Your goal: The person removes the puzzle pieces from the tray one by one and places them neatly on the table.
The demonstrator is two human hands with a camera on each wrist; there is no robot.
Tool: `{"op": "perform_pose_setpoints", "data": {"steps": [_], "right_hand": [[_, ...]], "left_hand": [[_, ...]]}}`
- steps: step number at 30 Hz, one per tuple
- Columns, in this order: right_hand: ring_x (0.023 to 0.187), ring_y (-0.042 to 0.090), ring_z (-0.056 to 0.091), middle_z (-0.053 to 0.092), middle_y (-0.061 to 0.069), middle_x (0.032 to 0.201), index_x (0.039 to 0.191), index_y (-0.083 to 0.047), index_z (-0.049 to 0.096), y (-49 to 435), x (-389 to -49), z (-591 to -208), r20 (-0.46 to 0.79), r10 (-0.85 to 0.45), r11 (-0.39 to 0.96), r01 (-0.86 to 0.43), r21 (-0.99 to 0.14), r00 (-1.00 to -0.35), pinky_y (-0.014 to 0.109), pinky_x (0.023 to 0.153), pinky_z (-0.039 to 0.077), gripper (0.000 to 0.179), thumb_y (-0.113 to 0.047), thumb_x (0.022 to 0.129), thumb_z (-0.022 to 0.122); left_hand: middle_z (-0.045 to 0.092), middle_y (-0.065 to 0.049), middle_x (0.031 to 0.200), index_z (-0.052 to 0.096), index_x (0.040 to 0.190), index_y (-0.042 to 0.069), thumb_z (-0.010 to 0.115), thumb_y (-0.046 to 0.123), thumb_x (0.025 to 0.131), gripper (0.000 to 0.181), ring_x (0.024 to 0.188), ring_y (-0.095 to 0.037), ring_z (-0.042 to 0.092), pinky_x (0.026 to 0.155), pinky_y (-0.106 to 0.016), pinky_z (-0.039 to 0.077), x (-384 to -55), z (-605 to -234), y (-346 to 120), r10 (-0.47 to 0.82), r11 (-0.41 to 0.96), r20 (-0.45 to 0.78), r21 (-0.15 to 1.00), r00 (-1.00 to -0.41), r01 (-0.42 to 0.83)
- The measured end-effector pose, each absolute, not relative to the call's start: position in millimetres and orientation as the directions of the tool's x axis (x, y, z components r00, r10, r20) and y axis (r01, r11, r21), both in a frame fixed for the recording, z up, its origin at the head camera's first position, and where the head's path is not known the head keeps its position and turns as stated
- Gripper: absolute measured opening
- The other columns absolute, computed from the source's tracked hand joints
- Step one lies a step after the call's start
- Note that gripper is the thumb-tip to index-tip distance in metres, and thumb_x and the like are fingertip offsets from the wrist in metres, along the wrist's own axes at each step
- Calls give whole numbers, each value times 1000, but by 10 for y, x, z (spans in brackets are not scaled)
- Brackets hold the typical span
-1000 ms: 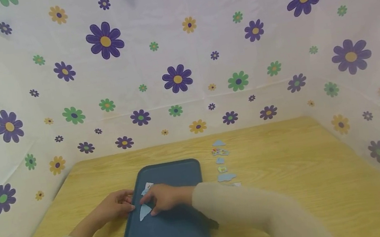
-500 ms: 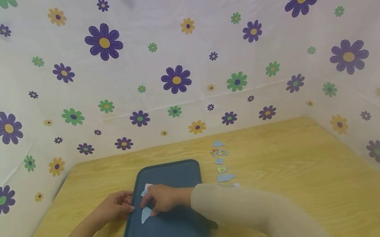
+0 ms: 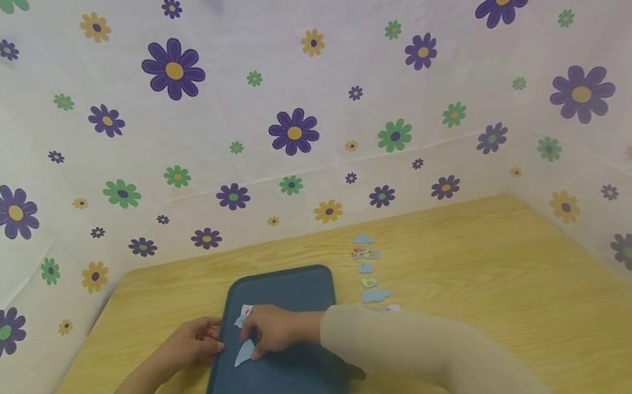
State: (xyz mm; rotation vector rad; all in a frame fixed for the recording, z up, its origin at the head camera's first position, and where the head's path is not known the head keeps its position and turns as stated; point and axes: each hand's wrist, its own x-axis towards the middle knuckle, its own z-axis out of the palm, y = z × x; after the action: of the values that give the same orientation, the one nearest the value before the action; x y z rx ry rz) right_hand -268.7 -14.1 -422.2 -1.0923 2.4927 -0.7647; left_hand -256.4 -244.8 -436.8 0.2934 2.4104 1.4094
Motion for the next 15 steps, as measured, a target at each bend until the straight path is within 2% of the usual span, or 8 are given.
{"op": "perform_pose_setpoints", "data": {"steps": [8,15], "right_hand": [[66,5,51,56,-7,78,112,-9,68,-89,-2719,-4241,-81,-734,560,-534,-634,-674,20,61,43,30,-14,83,77],[69,5,51,57,-6,82,110,-7,67,-10,-2695,-4213,-95,-743,541,-511,-668,-662,20,63,43,28,-14,85,76]], "left_hand": [[52,-11,92,46,134,-11,66,0,87,53,78,-21,54,69,-35,53,-2562,-4347,-2439,334,489,-181,872,-925,6],[52,-11,92,46,134,-11,67,0,86,54,78,-21,54,68,-35,52,-2560,-4356,-2437,329,484,-182,875,-927,0]]}}
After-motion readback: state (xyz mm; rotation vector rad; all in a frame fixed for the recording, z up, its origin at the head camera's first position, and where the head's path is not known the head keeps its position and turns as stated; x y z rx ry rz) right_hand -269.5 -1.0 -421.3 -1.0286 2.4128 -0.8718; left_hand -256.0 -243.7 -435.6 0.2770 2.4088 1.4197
